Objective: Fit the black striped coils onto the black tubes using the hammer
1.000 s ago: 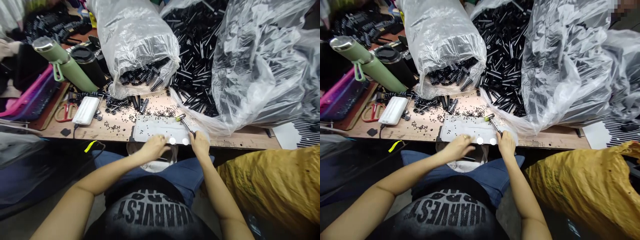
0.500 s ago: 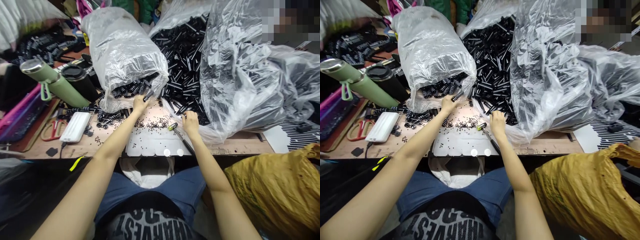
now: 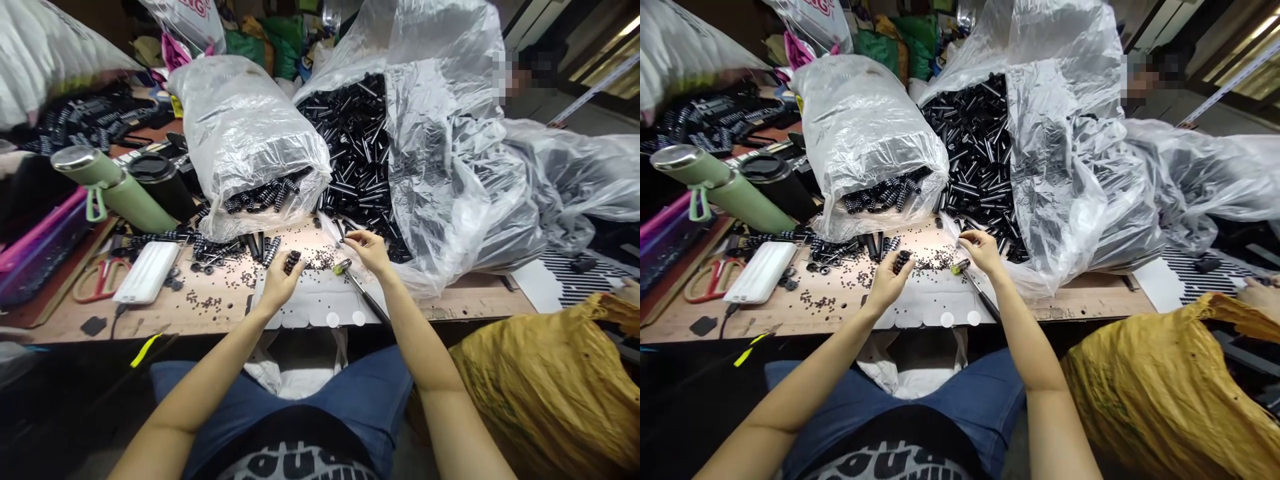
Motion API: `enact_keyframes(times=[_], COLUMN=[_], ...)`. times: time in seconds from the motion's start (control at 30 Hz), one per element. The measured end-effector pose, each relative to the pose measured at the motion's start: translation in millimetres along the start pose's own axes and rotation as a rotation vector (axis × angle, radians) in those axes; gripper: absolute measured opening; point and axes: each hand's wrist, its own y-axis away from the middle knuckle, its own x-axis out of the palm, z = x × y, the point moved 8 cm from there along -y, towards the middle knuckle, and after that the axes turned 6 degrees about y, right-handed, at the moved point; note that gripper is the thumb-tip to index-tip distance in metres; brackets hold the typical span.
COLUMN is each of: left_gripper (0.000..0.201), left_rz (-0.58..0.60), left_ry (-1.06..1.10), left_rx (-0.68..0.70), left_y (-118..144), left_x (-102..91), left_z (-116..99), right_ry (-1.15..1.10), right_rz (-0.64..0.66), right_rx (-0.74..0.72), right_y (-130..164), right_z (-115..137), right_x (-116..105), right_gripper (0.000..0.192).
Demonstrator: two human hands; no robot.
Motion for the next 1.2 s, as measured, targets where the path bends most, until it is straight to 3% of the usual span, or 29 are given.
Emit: enact_keyframes(times=[0.1,0.13,0.2,0.27,0.33,0.4,0.47,0.6,0.87,1.07,1.2], left_gripper=[0.030,0.028,0.027,0.031,0.033,0.034,0.038,0.049,0.046,0.046,0.035], left_rz=[0.187,0.273,0.356,0.310,0.243,0.223,0.218,0.186,0.073,0.079,0.080], left_ry=[-0.083,-0.049,0.065,0.177,0.250,0.312,0.433,0.663,0.666,0.679,0.667], left_rx=[0.162,0.119,-0.086,-0.316,-0.430,-0.422,-0.387,-0.396,-0.491,-0.566,-0.641], left_y=[-11,-12,-11,-2,8,16,22,29,42,51,58], left_x=[19.5,27.8,38.9,42.0,42.5,43.6,43.4,38.0,39.7,44.1,47.5], left_z=[-30,-31,-20,-4,6,6,2,-1,7,1,11], right_ry=[-0.491,-0.551,-0.515,-0.294,0.009,0.240,0.326,0.237,0.077,0.099,0.065], right_rz=[0.245,0.301,0.259,0.119,0.061,0.087,0.102,0.107,0.161,0.204,0.252], right_rx=[0.088,0.114,0.107,-0.007,-0.164,-0.261,-0.282,-0.284,-0.433,-0.406,-0.360], right_y=[15,19,25,33,46,60,71,89,120,119,121], right_z=[18,25,38,55,78,91,93,91,116,106,98], right_x=[11,15,17,15,23,36,41,37,54,67,76], right_gripper=[0.031,0.036,0.046,0.064,0.087,0.099,0.100,0.110,0.116,0.116,0.115])
